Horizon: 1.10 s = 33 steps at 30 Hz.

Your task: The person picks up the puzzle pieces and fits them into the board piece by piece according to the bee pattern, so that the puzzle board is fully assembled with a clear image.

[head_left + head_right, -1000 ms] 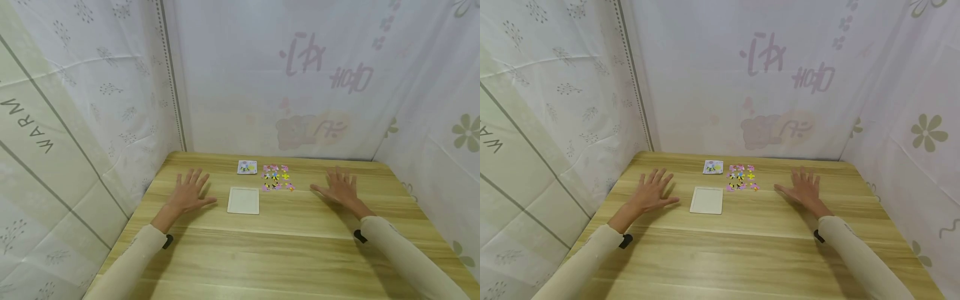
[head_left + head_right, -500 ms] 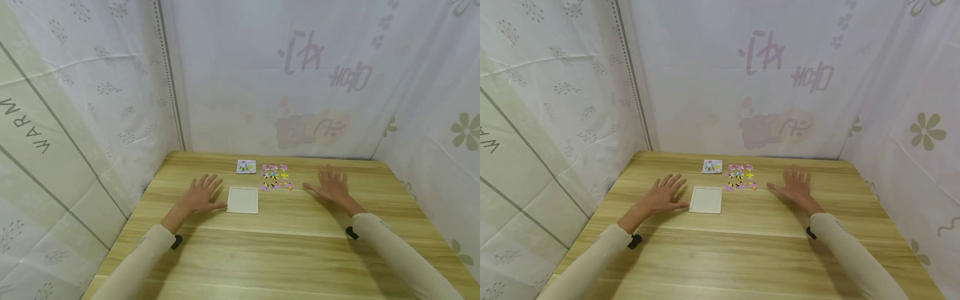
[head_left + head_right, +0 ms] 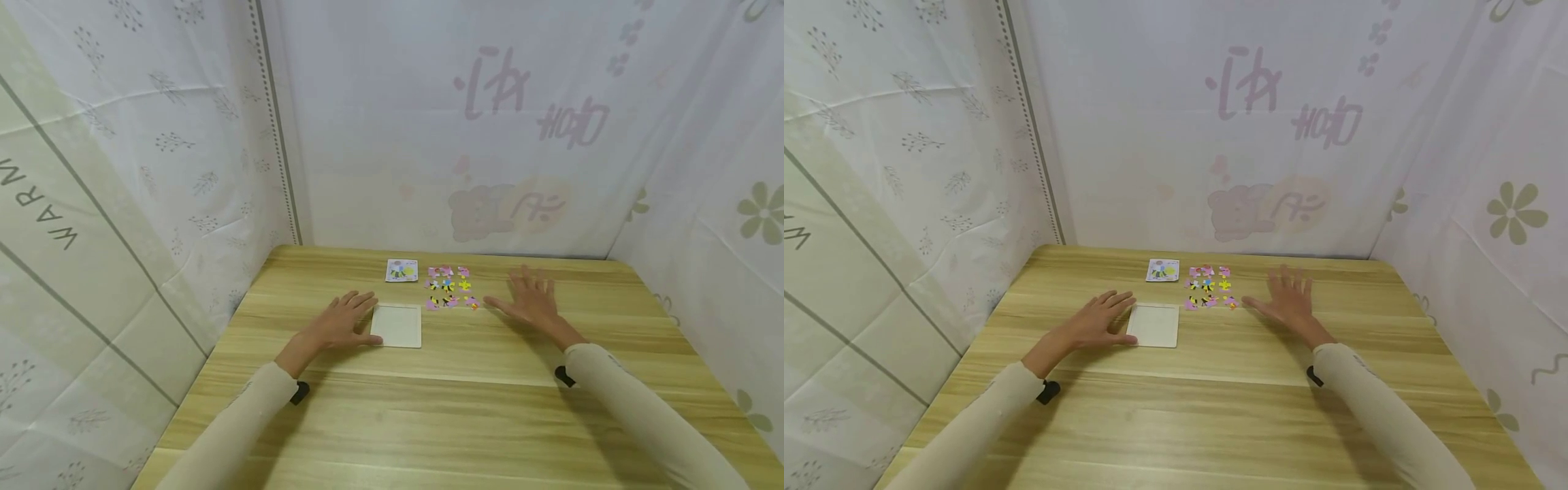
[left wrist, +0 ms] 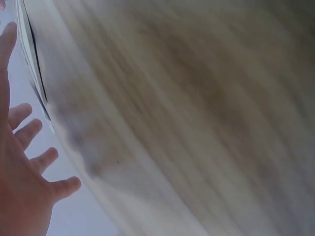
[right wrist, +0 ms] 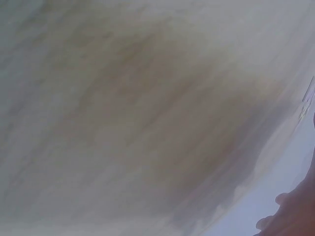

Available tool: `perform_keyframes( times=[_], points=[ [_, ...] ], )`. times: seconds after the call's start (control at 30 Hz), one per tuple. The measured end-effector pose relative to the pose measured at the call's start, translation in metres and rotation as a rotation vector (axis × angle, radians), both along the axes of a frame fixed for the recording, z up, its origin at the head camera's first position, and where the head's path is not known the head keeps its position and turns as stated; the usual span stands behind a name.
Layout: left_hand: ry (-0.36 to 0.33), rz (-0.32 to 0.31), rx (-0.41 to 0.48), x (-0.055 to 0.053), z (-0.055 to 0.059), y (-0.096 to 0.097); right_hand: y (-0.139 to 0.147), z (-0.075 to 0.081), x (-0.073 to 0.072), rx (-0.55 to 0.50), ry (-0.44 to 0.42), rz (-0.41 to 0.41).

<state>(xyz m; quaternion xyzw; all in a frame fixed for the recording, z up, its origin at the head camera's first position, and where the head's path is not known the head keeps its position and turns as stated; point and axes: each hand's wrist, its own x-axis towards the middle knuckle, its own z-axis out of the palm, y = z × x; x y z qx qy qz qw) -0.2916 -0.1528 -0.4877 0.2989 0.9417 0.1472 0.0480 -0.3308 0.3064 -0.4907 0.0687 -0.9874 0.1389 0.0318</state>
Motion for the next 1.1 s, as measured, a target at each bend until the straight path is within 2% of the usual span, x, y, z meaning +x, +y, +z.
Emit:
perform_keyframes(
  times=[0.37, 0.73, 1.1],
  points=[
    [-0.048, -0.019, 0.01, -0.004, -0.004, 0.007, -0.011, -0.003, -0.006, -0.001, 0.012, 0.021],
    [-0.046, 0.001, 0.0, -0.006, -0.006, 0.008, -0.023, 0.0, -0.011, 0.009, -0.007, 0.044],
    [-0.042, 0.001, 0.058, -0.009, -0.012, 0.008, -0.038, -0.002, -0.021, -0.022, -0.01, 0.079]
  ],
)
